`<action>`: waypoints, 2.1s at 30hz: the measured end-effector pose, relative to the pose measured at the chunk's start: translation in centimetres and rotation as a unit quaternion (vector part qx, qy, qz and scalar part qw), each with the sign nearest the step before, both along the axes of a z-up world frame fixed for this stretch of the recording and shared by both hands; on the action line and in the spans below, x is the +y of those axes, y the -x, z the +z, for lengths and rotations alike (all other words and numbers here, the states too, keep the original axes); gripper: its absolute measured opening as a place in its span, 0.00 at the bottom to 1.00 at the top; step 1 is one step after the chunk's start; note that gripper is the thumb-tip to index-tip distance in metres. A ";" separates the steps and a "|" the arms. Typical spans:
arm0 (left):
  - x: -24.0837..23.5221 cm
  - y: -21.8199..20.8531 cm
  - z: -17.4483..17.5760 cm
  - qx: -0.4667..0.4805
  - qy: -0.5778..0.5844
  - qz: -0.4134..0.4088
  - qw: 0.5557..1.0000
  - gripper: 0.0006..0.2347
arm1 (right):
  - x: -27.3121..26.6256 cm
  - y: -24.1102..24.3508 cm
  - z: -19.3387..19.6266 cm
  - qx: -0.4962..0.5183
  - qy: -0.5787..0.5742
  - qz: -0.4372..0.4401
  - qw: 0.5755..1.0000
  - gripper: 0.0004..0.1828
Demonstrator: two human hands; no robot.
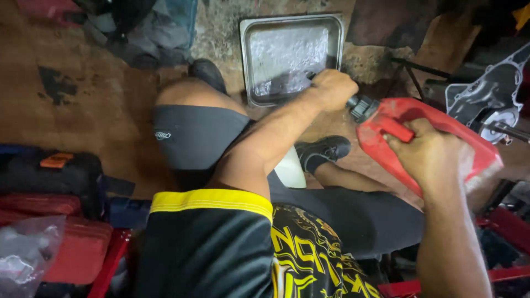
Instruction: Cleaning motorcycle engine parts using a brush and cleaning fluid in a metal tray
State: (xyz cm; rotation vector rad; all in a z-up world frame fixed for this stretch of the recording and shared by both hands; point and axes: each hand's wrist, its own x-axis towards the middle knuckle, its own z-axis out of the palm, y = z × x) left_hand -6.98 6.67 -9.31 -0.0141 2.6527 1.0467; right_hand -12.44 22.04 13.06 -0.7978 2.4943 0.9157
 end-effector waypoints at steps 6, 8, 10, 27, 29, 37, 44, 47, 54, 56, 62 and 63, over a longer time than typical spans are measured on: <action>0.4 0.0 -1.6 0.013 -0.040 0.005 0.999 0.08 | -4.3 -1.9 2.1 -0.050 -0.109 -0.018 0.993 0.35; 0.4 -0.4 -3.4 0.006 -0.048 0.018 0.999 0.08 | -5.5 -3.3 1.2 -0.080 -0.103 -0.027 0.991 0.34; 0.4 -0.8 -5.4 -0.003 -0.056 0.025 0.998 0.08 | -6.1 -4.6 -0.1 -0.111 -0.098 -0.043 0.988 0.34; 6.5 2.8 -18.4 -0.219 -0.548 0.737 0.329 0.20 | -14.8 -7.0 -2.2 -0.263 -0.021 -0.174 0.949 0.39; 5.2 2.4 -17.8 -0.250 -0.562 0.731 0.295 0.19 | -9.4 -7.9 1.7 -0.235 0.078 -0.065 0.967 0.41; 5.7 3.6 -18.5 -0.299 -0.582 0.711 0.259 0.15 | 6.0 -11.6 0.1 -0.080 0.307 0.237 0.918 0.48; 3.7 3.4 -18.6 -0.271 -0.568 0.710 0.317 0.19 | 2.7 -11.1 -1.0 -0.066 0.340 0.239 0.907 0.40; 3.9 3.4 -20.1 -0.271 -0.544 0.711 0.353 0.19 | 2.8 -10.2 -1.4 -0.080 0.340 0.246 0.904 0.41; 3.1 3.4 -19.4 -0.249 -0.546 0.707 0.375 0.18 | 0.8 -12.2 -0.8 -0.046 0.314 0.235 0.919 0.42; 2.8 2.8 -18.2 -0.245 -0.566 0.704 0.353 0.17 | 1.3 -12.3 -0.9 -0.042 0.331 0.229 0.914 0.41; 3.4 3.5 -20.2 -0.210 -0.586 0.687 0.375 0.21 | 2.2 -13.2 -1.6 -0.037 0.345 0.230 0.909 0.41; 3.7 3.7 -20.6 -0.252 -0.591 0.672 0.367 0.21 | 2.1 -13.1 -1.3 -0.035 0.337 0.231 0.912 0.42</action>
